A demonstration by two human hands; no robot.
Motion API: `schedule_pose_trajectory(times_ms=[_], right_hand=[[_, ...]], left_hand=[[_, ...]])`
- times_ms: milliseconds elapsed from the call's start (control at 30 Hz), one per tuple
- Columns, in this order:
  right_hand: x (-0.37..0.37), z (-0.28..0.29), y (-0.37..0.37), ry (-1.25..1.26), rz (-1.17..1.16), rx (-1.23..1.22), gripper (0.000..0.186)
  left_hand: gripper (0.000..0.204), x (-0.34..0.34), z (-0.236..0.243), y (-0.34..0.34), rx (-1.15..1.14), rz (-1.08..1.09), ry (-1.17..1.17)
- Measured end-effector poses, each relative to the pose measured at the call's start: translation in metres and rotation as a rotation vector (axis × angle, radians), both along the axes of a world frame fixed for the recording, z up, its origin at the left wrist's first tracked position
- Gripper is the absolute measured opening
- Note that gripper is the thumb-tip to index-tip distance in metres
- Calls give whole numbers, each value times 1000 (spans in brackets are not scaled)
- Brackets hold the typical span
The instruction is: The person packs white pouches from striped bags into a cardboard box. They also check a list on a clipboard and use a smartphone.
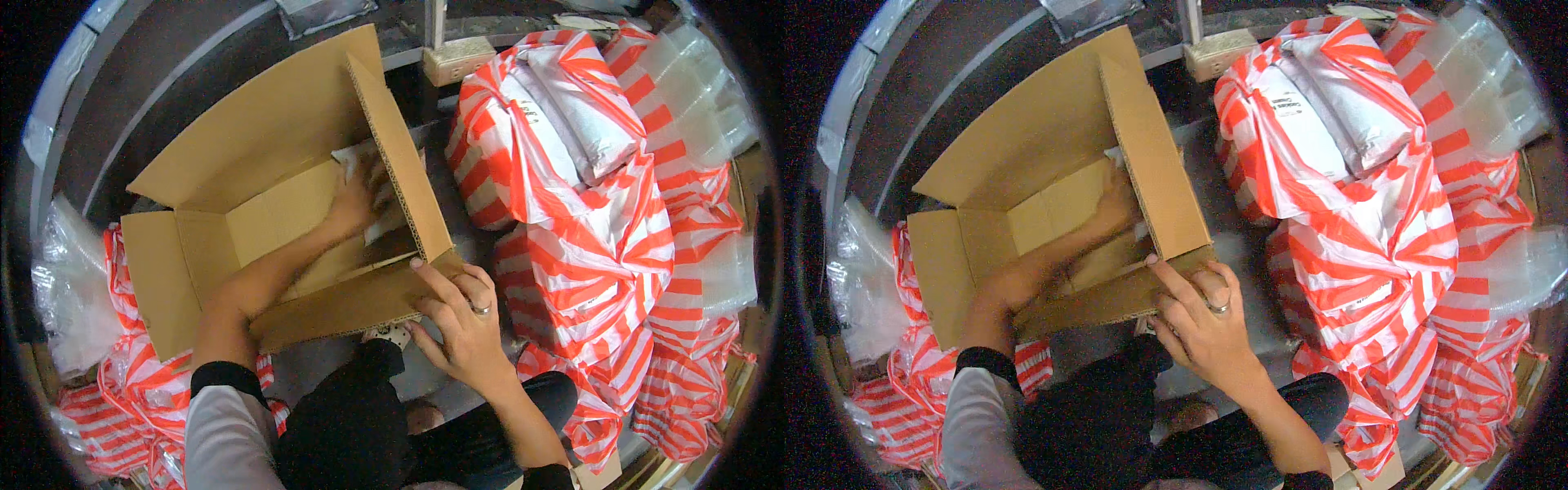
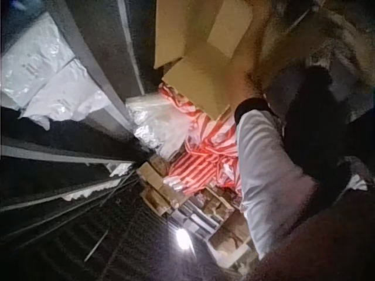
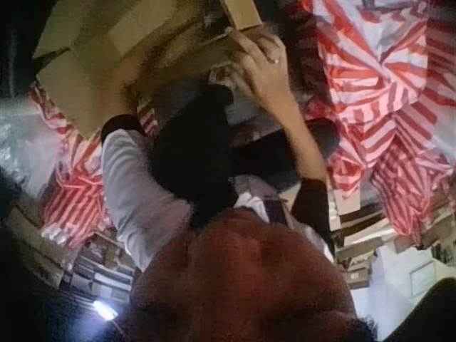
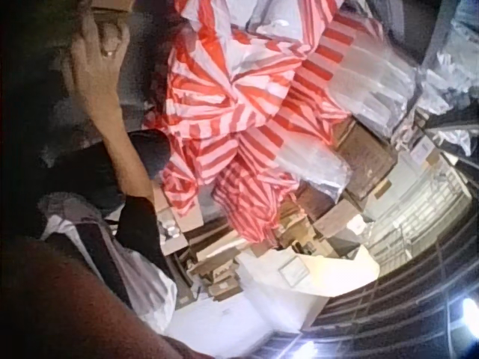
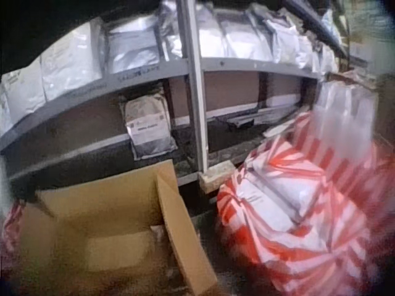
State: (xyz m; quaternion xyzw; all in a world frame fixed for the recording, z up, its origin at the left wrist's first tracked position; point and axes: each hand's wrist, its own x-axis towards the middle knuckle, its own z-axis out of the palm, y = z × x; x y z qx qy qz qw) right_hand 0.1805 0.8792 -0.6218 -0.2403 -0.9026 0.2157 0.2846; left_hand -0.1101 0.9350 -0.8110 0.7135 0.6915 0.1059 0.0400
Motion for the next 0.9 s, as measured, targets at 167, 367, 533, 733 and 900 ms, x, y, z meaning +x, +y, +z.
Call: schedule_pose_trajectory(times_ms=[167,367,533,733,900], right_hand=[[-6,-6,-5,44,38,4,42],[-7,6,2,62,51,-28,43],[-1,2,2,74,-2,11,48],[-7,3,11,106,-58,72,52],[-25,1,1,135,-77,134,52]], left_hand=[[74,-6,-50,-25,-36,-113,183],[65,-74,25,18,-511,-326,-289],[46,-75,269,42,-1020,-391,40],[38,77,338,134,-404,-426,-582],[47,161,219,232,-696,55,-1215]])
